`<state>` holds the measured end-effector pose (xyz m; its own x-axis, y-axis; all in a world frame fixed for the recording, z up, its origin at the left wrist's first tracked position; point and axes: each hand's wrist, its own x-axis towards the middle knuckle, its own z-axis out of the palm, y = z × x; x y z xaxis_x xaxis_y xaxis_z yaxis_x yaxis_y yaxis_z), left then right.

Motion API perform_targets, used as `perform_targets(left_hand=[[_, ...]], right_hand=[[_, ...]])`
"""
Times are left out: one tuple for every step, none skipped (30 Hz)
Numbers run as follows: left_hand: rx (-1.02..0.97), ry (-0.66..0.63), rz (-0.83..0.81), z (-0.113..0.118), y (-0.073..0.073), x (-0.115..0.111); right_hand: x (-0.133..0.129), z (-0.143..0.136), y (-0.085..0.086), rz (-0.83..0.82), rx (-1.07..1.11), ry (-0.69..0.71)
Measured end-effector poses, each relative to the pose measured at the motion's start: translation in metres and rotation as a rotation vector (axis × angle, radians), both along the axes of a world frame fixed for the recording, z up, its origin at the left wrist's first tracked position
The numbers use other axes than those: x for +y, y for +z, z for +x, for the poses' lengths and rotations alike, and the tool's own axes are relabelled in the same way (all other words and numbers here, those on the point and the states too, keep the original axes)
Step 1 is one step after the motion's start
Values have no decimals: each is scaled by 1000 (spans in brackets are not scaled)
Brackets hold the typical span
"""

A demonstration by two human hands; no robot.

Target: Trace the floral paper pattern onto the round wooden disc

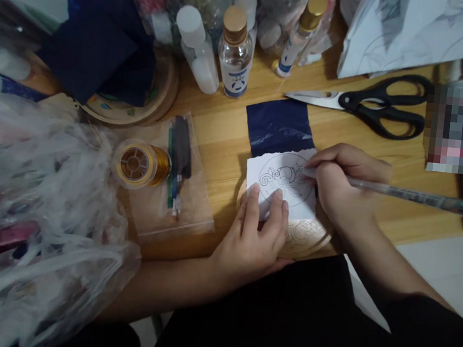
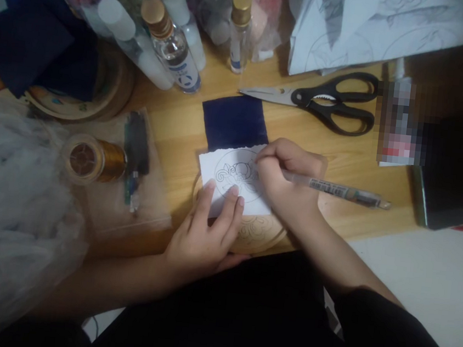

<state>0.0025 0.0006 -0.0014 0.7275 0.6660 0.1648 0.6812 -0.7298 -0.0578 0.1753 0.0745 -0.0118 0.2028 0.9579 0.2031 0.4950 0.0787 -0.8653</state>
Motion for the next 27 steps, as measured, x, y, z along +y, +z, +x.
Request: perform_targets(left_hand=[[1,0,1,0,0,0],[-1,1,5,0,0,0],[1,2,9,0,0,0],[4,3,11,0,0,0],[8,5,11,0,0,1],[14,6,8,0,0,1],[18,8,5,0,0,0],[21,10,3,0,0,0],[20,11,3,0,0,0],[17,12,6,0,0,0],[13,12,9,0,0,0],[9,11,12,0,0,0],[6,10,15,0,0,0],[5,8,17,0,-1,0],[4,7,17,0,-1,0],[4,5,15,1,-1,0],[3,5,14,1,-2,0],[2,6,14,1,-2,-1],[0,7,15,1,-2,-1],[-3,8,16,1,-2,-1],[-5,7,17,1,-2,-1],[-7,6,18,1,-2,-1],[-8,3,18,1,-2,-1],[-10,0,17,1,-2,-1],[-11,-2,17,1,-2,-1],[-10,-2,16,1,-2,-1],[-9,-2,15,1,-2,-1]], right_hand=[[0,0,0,3,-2,-5],[0,-1,-1,5,-5,-11],[0,-1,-1,8,-8,-16],[0,-1,-2,16,-10,-21],[0,-1,-3,23,-13,-27],[0,-1,-3,29,-16,-34],[0,-1,-4,32,-19,-40],[0,-1,-4,35,-21,-41],[0,-1,-4,38,-18,-44],[0,-1,-4,39,-10,-48],[0,0,-4,39,0,-52],[0,0,-3,42,11,-61],[0,-1,-2,46,21,-72],[0,-1,-2,48,22,-80],[0,-1,-2,48,19,-83],[0,-1,-1,45,16,-79],[0,-1,-1,38,16,-71],[0,-1,-1,29,18,-62],[0,-1,-1,20,20,-52],[0,0,-1,12,17,-42],[0,0,-2,9,13,-32],[0,0,-2,13,3,-25],[0,1,-2,17,-10,-24],[0,1,-2,17,-24,-26],[-1,0,-2,16,-33,-34],[-1,0,-3,15,-35,-46],[-1,0,-3,12,-30,-58]])
